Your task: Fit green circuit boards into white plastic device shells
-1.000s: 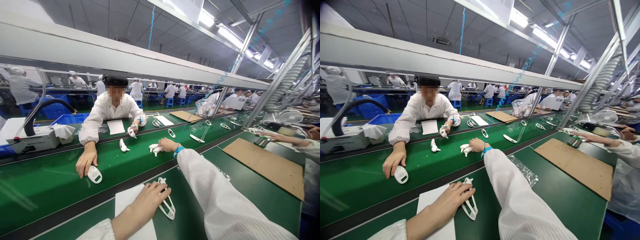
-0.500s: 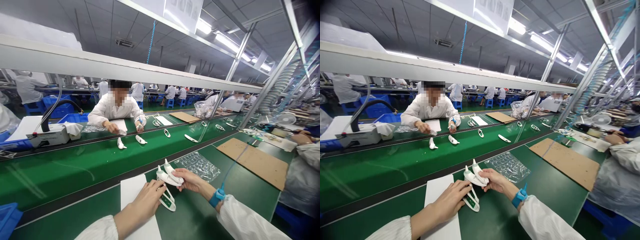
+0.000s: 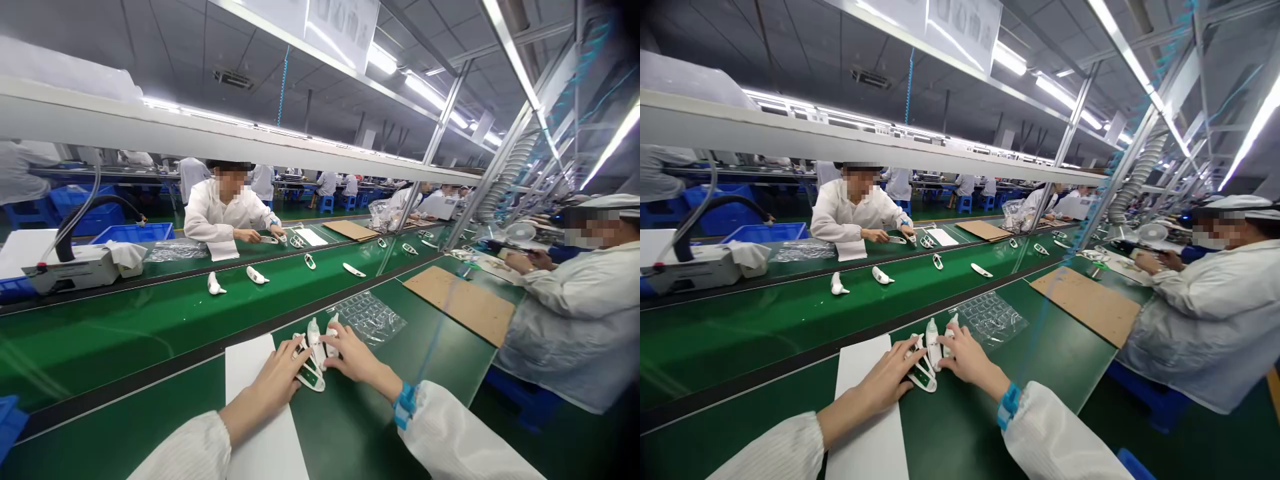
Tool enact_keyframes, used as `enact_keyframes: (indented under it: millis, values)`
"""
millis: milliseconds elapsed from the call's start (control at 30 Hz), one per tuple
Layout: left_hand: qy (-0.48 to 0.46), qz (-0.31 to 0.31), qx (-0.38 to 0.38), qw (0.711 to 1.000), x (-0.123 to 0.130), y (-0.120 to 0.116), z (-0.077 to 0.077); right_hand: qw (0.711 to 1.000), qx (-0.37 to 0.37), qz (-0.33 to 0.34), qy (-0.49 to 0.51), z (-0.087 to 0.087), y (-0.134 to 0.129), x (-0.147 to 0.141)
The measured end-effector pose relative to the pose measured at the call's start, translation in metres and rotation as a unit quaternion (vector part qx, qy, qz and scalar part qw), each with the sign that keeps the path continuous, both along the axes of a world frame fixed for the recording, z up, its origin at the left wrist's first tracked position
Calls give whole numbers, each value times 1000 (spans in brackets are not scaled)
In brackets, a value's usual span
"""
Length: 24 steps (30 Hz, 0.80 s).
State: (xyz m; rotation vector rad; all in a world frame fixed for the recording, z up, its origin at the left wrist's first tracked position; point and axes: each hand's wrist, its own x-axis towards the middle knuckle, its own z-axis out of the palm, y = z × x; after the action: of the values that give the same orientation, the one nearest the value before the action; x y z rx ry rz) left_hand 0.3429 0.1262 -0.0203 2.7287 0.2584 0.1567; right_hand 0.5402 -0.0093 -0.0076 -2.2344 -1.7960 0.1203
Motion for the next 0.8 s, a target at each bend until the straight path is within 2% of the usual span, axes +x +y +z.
enact_keyframes:
  millis: [67, 267, 367, 500, 633, 800]
  values:
    - [6, -2, -5, 1000, 5, 3, 1, 999, -5, 14, -30, -3, 2, -3]
    - [-10, -5, -58, 998, 16, 16, 3, 997, 30, -19, -68, -16, 9, -6]
    - [-48, 43, -91, 994, 39, 31, 3, 996, 31, -28, -77, -25, 12, 1]
    - [-72, 108, -129, 983, 85, 52, 1, 995, 28, -48, -78, -31, 14, 19]
    - [-46, 83, -156, 983, 115, 60, 0, 995, 29, -64, -67, -30, 15, 31]
    - [4, 79, -160, 984, 123, 59, -2, 998, 38, -43, -16, -25, 19, 45]
